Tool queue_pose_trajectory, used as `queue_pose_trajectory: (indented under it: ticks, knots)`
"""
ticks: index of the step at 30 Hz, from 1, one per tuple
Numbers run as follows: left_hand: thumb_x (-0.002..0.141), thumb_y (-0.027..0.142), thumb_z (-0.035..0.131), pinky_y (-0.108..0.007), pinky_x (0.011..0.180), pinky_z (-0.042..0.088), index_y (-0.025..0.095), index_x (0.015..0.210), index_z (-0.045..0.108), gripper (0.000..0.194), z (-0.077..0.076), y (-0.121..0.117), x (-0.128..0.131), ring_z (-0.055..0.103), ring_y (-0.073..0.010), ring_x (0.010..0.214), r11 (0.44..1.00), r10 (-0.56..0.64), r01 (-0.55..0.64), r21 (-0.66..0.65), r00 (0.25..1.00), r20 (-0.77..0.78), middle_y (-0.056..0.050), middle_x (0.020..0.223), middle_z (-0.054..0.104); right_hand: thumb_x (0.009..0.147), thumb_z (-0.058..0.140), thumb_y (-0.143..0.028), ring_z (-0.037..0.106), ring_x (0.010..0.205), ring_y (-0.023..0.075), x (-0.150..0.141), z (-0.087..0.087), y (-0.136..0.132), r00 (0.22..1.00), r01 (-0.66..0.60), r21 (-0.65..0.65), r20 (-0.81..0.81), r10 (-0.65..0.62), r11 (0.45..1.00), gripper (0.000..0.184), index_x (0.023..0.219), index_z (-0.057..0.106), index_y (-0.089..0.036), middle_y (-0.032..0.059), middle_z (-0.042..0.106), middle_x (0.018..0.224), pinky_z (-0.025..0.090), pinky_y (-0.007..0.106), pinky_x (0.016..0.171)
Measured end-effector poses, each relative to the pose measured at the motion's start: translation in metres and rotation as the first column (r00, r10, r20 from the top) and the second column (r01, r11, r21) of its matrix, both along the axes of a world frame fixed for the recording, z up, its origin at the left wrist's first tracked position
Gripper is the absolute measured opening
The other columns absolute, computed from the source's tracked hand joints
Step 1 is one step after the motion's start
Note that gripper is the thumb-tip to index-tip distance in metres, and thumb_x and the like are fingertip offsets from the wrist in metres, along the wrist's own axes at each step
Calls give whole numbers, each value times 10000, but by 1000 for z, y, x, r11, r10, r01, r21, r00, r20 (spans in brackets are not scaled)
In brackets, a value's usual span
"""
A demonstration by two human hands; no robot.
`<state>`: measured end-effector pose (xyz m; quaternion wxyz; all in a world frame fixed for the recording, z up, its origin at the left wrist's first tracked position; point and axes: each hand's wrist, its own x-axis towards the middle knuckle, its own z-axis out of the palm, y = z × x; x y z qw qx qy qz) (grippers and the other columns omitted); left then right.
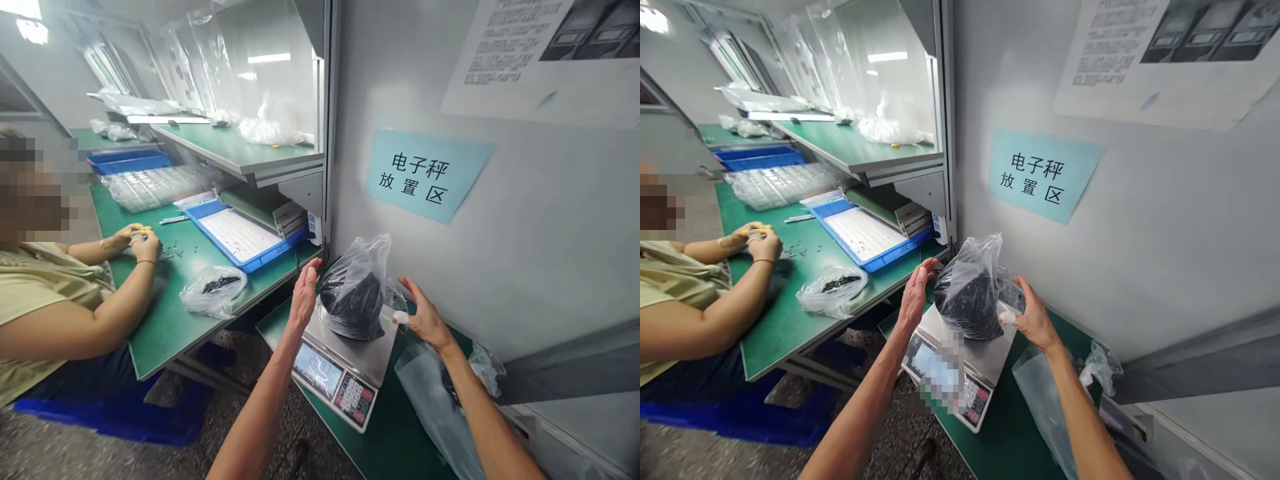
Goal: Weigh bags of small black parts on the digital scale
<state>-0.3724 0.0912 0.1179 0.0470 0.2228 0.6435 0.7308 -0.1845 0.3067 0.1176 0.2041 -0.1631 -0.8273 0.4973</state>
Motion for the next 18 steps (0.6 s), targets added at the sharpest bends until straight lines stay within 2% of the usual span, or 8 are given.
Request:
queue_pose_trajectory:
  ticks: [6,10,18]
  knots:
    - [961,519,346,-395,1126,327,223,1269,559,477,5,4,2,472,-220,1298,997,-41,35,-64,995,-90,-77,1358,560,583,804,-416,280,1394,319,-21,20,-21,993,-34,122,113,20,992,1070,1477,252,-215,153,296,1512,221,543,1146]
    - [962,527,342,-404,1140,305,213,1308,522,501,15,10,2,471,-224,1299,994,-73,62,-88,988,-137,-87,1355,562,539,834,-426,269,1396,329,-36,34,-24,989,-76,174,140,52,982,1146,1484,231,-190,175,280,1513,219,518,1153]
    - [959,567,325,-374,1133,311,222,1360,466,548,28,22,2,462,-222,1309,983,-143,127,-129,981,-128,-76,1350,569,511,850,-423,276,1381,341,-51,50,-23,985,-108,189,155,79,976,1190,1490,222,-173,157,293,1504,262,489,1138]
